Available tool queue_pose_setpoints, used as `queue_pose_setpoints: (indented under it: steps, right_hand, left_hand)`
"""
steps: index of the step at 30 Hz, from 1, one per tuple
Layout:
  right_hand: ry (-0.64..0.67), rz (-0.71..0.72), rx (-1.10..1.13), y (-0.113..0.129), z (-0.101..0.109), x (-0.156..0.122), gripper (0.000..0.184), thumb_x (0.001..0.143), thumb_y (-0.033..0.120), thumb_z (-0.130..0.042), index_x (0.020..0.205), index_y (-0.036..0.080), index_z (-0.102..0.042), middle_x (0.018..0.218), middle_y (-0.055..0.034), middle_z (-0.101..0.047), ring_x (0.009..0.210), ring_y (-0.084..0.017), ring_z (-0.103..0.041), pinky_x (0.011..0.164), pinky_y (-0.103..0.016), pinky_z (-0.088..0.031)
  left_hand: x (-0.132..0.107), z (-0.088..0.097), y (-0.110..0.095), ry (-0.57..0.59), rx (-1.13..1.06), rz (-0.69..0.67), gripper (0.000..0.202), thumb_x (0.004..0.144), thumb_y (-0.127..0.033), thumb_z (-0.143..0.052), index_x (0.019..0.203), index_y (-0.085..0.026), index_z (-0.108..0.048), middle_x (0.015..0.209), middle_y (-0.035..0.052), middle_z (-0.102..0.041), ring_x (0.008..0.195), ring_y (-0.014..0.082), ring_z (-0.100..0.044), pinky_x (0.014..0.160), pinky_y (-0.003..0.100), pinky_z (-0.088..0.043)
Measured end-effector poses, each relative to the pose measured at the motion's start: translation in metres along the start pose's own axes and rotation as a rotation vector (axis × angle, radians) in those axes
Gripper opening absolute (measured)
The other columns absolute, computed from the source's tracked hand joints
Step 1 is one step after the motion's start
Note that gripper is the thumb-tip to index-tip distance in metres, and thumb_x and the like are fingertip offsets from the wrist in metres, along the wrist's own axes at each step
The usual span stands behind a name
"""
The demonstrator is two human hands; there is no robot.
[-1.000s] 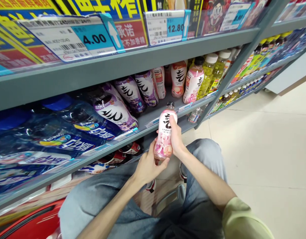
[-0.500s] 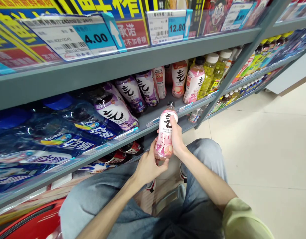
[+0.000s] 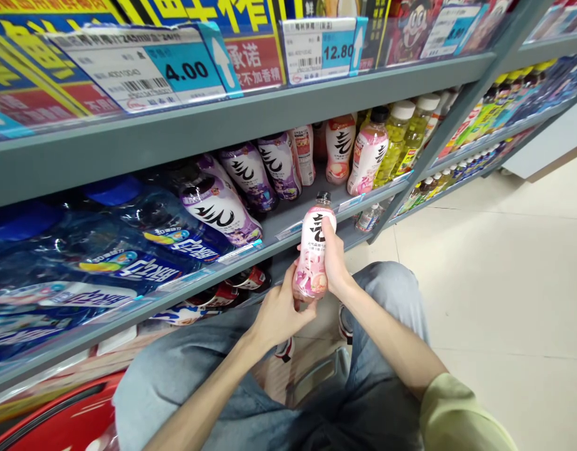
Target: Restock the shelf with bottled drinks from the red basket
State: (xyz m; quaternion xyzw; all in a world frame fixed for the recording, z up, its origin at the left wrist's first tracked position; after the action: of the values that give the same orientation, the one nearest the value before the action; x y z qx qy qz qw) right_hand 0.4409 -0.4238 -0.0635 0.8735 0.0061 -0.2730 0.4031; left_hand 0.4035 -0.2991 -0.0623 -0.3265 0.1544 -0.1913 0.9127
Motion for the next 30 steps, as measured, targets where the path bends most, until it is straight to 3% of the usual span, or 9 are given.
queue_pose_setpoints:
  steps: [6, 13, 17, 24, 30]
  right_hand:
    - [-0.001, 0.0, -0.006, 0.0008, -0.0007, -0.0006, 0.055, 0.094, 0.068, -0.055, 0.084, 0.015, -0.067, 0.066, -0.0077, -0.073, 0.042, -0.018, -0.062, 0.045, -0.032, -0.057]
    - [0.019, -0.025, -0.02, -0.0023, 0.0003, 0.0003, 0.058, 0.089, 0.074, -0.058, 0.084, 0.016, -0.067, 0.065, -0.007, -0.072, 0.042, -0.019, -0.062, 0.044, -0.034, -0.057]
    - [0.026, -0.016, -0.021, -0.0026, 0.0, 0.0013, 0.061, 0.087, 0.077, -0.058, 0.084, 0.017, -0.066, 0.065, -0.0063, -0.071, 0.042, -0.019, -0.062, 0.043, -0.033, -0.056]
    - [0.02, 0.002, -0.023, -0.001, -0.0018, -0.0019, 0.062, 0.086, 0.078, -0.059, 0.078, 0.017, -0.066, 0.065, -0.0078, -0.072, 0.048, -0.019, -0.066, 0.047, -0.03, -0.057]
    - [0.019, -0.004, -0.03, -0.0023, 0.0, -0.0008, 0.062, 0.087, 0.077, -0.058, 0.081, 0.016, -0.067, 0.066, -0.0073, -0.072, 0.043, -0.018, -0.062, 0.045, -0.032, -0.057]
  left_hand:
    - [0.0006, 0.0006, -0.0018, 0.034, -0.029, -0.01, 0.093, 0.08, -0.043, -0.067, 0.158, -0.01, -0.029, 0.105, 0.0157, -0.078, 0.086, 0.0345, -0.076, 0.075, 0.04, -0.055]
    - [-0.0018, -0.0027, 0.0026, 0.102, -0.098, 0.097, 0.124, 0.066, -0.059, -0.086, 0.162, -0.012, -0.022, 0.09, 0.0071, -0.077, 0.085, 0.0348, -0.075, 0.081, 0.042, -0.055]
    - [-0.0031, 0.0001, -0.0001, 0.07, -0.163, 0.085, 0.113, 0.073, -0.063, -0.08, 0.161, -0.015, -0.026, 0.086, 0.0045, -0.076, 0.08, 0.0308, -0.074, 0.075, 0.037, -0.054]
    - [-0.0029, 0.0007, 0.0009, 0.059, -0.137, 0.092, 0.103, 0.082, -0.063, -0.071, 0.16, -0.011, -0.029, 0.111, 0.0156, -0.077, 0.095, 0.0348, -0.074, 0.078, 0.039, -0.054]
    - [-0.0026, 0.0005, 0.0003, 0.052, -0.138, 0.088, 0.1, 0.083, -0.06, -0.072, 0.159, -0.012, -0.03, 0.11, 0.016, -0.077, 0.092, 0.034, -0.075, 0.078, 0.038, -0.055]
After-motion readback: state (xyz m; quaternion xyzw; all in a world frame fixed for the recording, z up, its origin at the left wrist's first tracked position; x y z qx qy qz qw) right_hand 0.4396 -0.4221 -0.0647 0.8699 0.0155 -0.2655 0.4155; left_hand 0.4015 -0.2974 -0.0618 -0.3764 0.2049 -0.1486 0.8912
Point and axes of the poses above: each hand's wrist, its own x-axis towards the middle knuckle, its own z-axis out of the back of the hand, y = z × x, the point moved 8 cm from there along x, towards the middle knuckle
